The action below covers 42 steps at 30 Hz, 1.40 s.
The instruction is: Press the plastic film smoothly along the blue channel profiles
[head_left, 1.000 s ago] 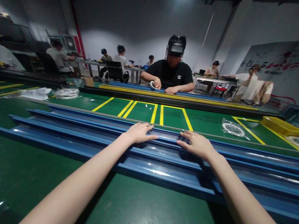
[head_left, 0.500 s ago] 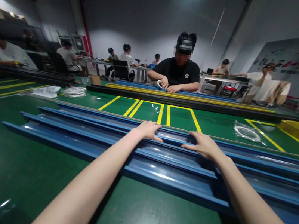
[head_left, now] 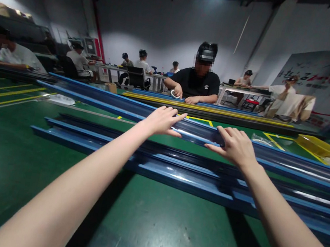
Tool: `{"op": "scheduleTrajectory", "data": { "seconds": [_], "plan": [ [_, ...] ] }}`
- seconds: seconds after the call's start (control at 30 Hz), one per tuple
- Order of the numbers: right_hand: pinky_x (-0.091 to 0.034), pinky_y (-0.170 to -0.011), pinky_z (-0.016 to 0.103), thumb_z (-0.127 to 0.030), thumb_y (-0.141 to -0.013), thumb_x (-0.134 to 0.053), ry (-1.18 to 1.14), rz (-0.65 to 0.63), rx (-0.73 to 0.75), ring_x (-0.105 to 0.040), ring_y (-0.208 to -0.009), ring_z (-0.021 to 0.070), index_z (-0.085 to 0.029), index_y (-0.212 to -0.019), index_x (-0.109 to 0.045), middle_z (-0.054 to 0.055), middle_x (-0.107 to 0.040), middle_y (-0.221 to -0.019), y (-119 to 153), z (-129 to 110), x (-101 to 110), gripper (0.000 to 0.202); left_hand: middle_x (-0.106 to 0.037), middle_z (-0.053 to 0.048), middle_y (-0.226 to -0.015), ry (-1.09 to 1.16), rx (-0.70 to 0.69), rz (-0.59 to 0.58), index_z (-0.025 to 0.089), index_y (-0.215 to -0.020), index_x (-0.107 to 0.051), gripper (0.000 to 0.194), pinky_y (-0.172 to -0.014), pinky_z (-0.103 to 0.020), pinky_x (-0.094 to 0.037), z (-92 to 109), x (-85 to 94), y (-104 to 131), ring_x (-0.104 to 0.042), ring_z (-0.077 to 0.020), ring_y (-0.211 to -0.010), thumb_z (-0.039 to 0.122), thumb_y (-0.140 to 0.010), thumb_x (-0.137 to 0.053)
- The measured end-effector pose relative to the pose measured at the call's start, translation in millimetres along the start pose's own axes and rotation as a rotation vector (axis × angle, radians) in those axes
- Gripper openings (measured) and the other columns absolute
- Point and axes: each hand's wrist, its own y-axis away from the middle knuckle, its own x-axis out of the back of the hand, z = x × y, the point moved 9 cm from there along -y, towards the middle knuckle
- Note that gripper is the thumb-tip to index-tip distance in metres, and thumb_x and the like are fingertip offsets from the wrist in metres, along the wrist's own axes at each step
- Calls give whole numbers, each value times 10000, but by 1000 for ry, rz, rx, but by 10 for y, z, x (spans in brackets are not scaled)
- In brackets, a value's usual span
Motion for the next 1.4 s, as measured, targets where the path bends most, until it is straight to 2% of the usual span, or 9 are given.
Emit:
{"op": "scheduleTrajectory", "data": {
  "seconds": [0.17,0.23,0.33,0.5,0.67,0.93,1.1,1.4],
  "plan": [
    [-328,-664,300,-642,-733,-299,-18,-33,43,-505,-744,224,-124,-1075,-510,125,-572,-830,226,-157,331,655,-534,-95,-966,31,-40,65,171,-1249,-347,713,-725,-304,-313,190,485,371,-483,-217,-876,660,-739,-259],
    [-343,-661,295,-636,-736,-305,-25,-53,84,-512,-755,223,-126,-1086,-504,126,-577,-854,358,-271,432,651,-539,-99,-952,34,-25,69,161,-1232,-376,713,-717,-304,-322,305,581,567,-493,-216,-854,661,-741,-247],
    [-364,-661,285,-620,-749,-301,-40,-68,146,-522,-772,216,-123,-1099,-497,124,-583,-893,519,-467,565,638,-549,-99,-917,47,12,58,153,-1217,-401,704,-703,-305,-341,440,617,844,-505,-210,-817,653,-748,-242],
    [-387,-637,294,-613,-743,-323,-89,-67,180,-533,-723,209,-107,-1063,-523,130,-595,-848,688,-732,760,631,-555,-113,-893,80,18,51,142,-1221,-403,714,-676,-314,-370,563,588,1175,-508,-214,-793,650,-751,-228],
    [-396,-641,308,-610,-747,-318,-141,-109,169,-538,-733,218,-105,-1034,-531,139,-600,-842,848,-921,839,618,-554,-110,-890,139,-2,30,147,-1212,-413,709,-670,-308,-395,636,480,1351,-518,-207,-783,652,-747,-237],
    [-389,-604,293,-622,-741,-320,-205,-199,100,-553,-713,210,-124,-1017,-534,120,-607,-820,1083,-1154,630,607,-549,-120,-881,165,-64,-28,130,-1139,-462,679,-659,-318,-420,778,179,1526,-529,-229,-803,643,-748,-251],
    [-386,-596,297,-619,-738,-331,-242,-246,104,-559,-720,222,-116,-1011,-542,112,-605,-811,1134,-1241,507,610,-560,-124,-891,183,-48,-82,126,-1129,-473,672,-672,-328,-429,812,87,1610,-540,-234,-807,640,-744,-275],
    [-388,-611,293,-633,-701,-380,-305,-296,40,-569,-728,222,-148,-993,-561,104,-618,-828,1137,-1322,427,594,-568,-118,-916,249,-21,-136,131,-1123,-484,663,-693,-324,-437,782,-32,1725,-543,-227,-829,637,-727,-323]
  ]
}}
